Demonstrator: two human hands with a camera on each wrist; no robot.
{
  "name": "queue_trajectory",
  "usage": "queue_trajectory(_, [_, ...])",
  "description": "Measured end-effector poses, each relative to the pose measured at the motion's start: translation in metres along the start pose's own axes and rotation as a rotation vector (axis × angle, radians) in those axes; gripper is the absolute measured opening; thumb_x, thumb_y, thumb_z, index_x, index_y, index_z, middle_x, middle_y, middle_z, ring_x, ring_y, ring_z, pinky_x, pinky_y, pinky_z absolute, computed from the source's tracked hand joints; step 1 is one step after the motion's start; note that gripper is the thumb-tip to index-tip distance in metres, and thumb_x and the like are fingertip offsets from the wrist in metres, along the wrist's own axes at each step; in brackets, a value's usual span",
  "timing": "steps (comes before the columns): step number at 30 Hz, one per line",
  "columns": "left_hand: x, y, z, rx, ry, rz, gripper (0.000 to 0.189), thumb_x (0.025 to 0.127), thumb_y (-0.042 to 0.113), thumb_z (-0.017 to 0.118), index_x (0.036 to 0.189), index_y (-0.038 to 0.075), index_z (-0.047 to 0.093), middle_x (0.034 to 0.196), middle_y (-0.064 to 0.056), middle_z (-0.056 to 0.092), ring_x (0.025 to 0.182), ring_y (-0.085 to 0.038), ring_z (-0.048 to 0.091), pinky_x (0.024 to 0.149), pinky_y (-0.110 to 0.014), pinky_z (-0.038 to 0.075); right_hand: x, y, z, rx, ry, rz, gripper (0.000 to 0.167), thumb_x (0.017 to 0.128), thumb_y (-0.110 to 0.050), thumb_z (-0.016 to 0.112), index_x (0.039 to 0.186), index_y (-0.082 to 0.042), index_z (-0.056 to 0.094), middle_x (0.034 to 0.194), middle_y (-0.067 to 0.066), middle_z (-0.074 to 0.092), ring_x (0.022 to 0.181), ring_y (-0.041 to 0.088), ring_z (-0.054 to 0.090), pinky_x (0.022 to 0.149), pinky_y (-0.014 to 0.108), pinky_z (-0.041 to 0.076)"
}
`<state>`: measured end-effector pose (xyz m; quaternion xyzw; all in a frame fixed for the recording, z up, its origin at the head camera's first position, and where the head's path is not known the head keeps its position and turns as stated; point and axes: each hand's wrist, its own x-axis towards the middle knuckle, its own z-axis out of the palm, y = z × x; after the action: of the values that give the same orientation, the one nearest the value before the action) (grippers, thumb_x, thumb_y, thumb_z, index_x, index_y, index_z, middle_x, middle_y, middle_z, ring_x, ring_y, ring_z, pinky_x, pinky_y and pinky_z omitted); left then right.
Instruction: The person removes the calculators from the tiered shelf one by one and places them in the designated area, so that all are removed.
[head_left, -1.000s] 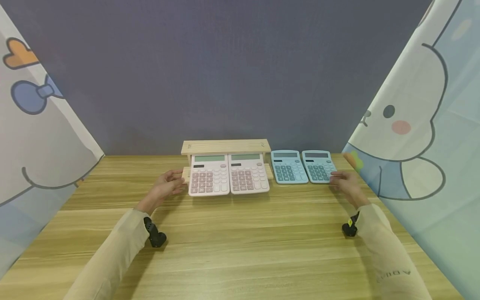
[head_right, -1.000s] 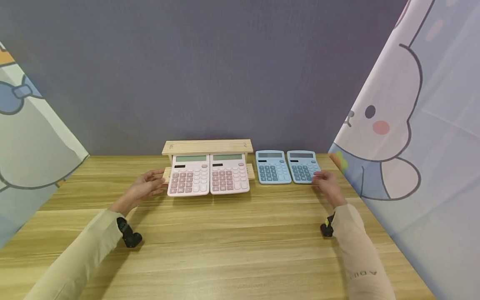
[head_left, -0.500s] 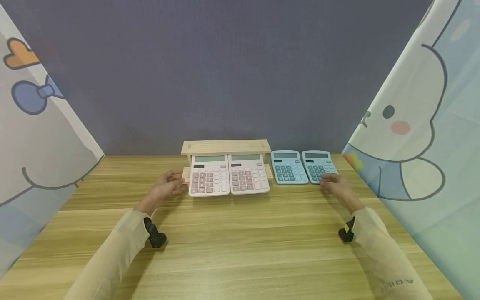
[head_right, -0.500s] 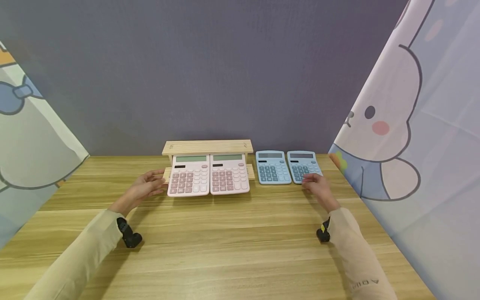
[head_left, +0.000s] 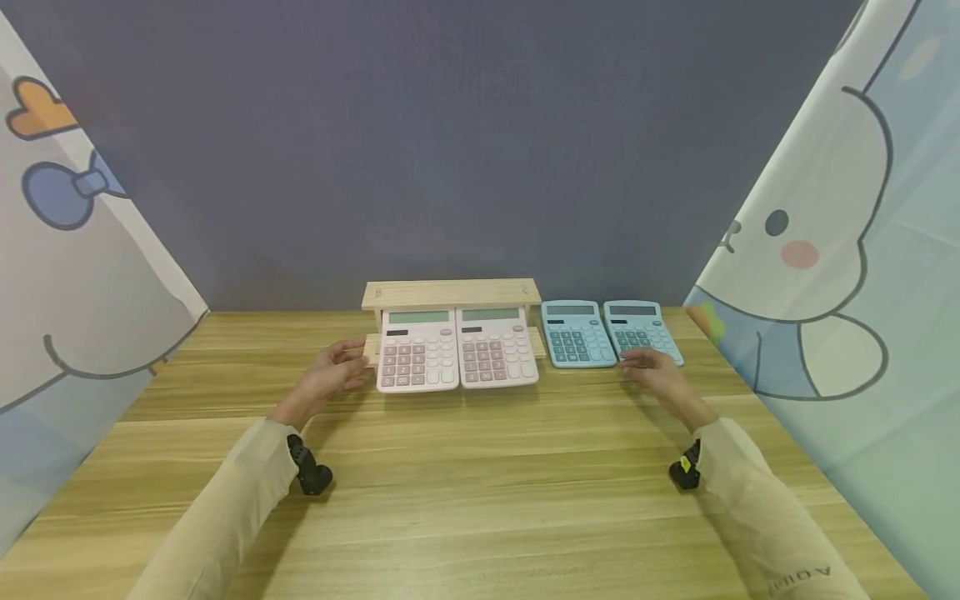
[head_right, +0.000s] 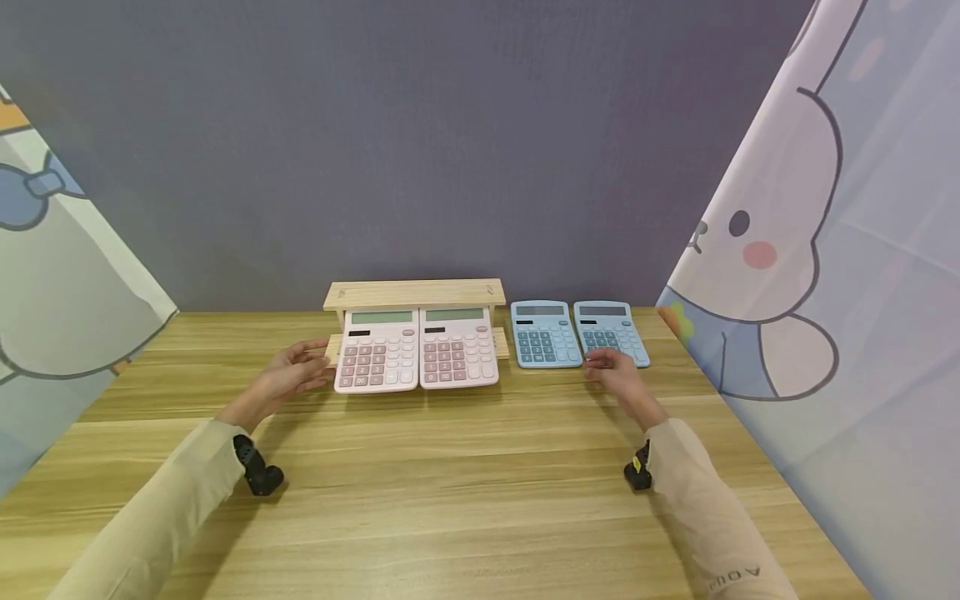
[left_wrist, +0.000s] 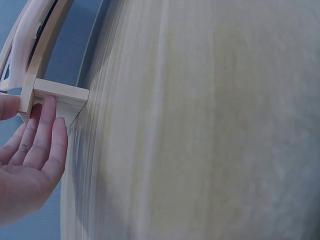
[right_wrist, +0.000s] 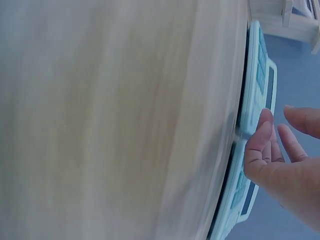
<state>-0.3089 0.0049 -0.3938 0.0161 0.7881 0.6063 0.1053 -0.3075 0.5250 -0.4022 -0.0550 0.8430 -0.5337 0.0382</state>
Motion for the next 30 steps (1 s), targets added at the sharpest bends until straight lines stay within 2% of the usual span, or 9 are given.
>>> queue_trajectory(7, [0.000, 0.000, -0.001, -0.004, 0.009, -0.009, 0.054, 0.097, 0.015, 0.043, 0.144, 0.004, 0.020, 0.140, -0.026, 0.032, 0.122, -0.039, 0.045, 0.100, -0.045, 0.043, -0.002, -0.006, 0.012, 0.058, -0.052, -0.003, 0.042, 0.091, -0.002, 0.048, 0.128, 0.015, 0.037, 0.122, 0.035, 0.045, 0.095, 0.015, 0.061, 0.084, 0.032, 0.053])
queue_trajectory(11, [0.001, -0.001, -0.001, -0.007, 0.012, -0.006, 0.054, 0.097, 0.015, 0.043, 0.144, 0.003, 0.020, 0.139, -0.027, 0.032, 0.122, -0.039, 0.045, 0.099, -0.043, 0.043, -0.003, -0.011, 0.019, 0.087, -0.072, -0.002, 0.042, 0.090, 0.000, 0.049, 0.128, 0.015, 0.037, 0.121, 0.036, 0.046, 0.093, 0.018, 0.062, 0.083, 0.032, 0.053])
queue_trajectory(17, [0.000, 0.000, -0.002, -0.014, 0.012, -0.014, 0.054, 0.097, 0.014, 0.043, 0.144, 0.005, 0.020, 0.140, -0.026, 0.031, 0.122, -0.039, 0.045, 0.100, -0.044, 0.043, -0.003, -0.016, 0.030, 0.070, -0.114, 0.009, 0.042, 0.090, -0.001, 0.051, 0.126, 0.015, 0.038, 0.120, 0.034, 0.049, 0.092, 0.017, 0.063, 0.083, 0.032, 0.052])
queue_trajectory(23, [-0.001, 0.000, -0.002, -0.011, 0.006, -0.012, 0.055, 0.097, 0.015, 0.043, 0.145, 0.004, 0.019, 0.140, -0.026, 0.030, 0.122, -0.039, 0.045, 0.100, -0.044, 0.043, -0.003, -0.022, 0.043, 0.079, -0.144, 0.015, 0.041, 0.089, 0.000, 0.051, 0.126, 0.014, 0.040, 0.120, 0.035, 0.048, 0.097, 0.025, 0.061, 0.084, 0.035, 0.053])
queue_trajectory(30, [-0.001, 0.000, -0.002, -0.014, 0.006, -0.016, 0.054, 0.097, 0.015, 0.043, 0.144, 0.004, 0.019, 0.140, -0.026, 0.031, 0.123, -0.039, 0.044, 0.099, -0.044, 0.043, -0.001, -0.026, 0.061, 0.054, -0.163, -0.020, 0.039, 0.087, 0.003, 0.052, 0.122, 0.015, 0.042, 0.115, 0.035, 0.052, 0.092, 0.024, 0.062, 0.079, 0.036, 0.055])
